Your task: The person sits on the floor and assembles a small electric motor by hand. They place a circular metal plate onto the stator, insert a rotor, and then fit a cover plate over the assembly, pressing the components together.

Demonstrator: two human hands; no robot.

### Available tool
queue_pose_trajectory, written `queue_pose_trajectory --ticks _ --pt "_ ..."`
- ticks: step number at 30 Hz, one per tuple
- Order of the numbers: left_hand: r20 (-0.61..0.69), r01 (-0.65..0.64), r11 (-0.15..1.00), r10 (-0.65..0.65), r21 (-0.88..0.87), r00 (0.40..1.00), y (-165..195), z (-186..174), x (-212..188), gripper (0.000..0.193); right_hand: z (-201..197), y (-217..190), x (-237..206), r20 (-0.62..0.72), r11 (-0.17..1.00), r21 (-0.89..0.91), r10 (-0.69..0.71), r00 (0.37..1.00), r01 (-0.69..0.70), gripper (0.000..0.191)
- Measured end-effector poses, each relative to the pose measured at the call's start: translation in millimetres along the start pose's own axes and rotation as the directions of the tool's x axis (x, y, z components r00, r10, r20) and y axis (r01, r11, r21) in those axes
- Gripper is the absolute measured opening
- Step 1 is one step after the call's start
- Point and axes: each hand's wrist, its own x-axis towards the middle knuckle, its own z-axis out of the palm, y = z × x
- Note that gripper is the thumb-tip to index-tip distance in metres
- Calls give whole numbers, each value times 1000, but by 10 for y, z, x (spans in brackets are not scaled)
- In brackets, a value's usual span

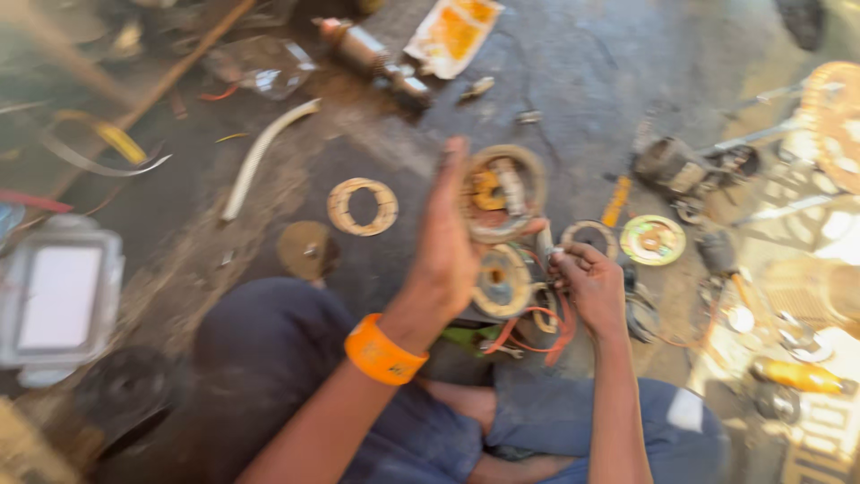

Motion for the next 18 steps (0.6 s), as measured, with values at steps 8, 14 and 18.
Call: queue_pose_trajectory --ticks 8,14,18 --pt "-12 54 989 -53 138 999 202 -1 -164 58 -511 225 -631 20 393 919 -123 992 31 31" --pt "127 71 956 -111 286 986 74 50 -298 58 -546 277 -678 -60 306 948 -96 994 87 33" --pt "187 208 931 -272 301 944 -134 69 -332 59 -497 81 -733 -206 445 882 71 976 154 48"
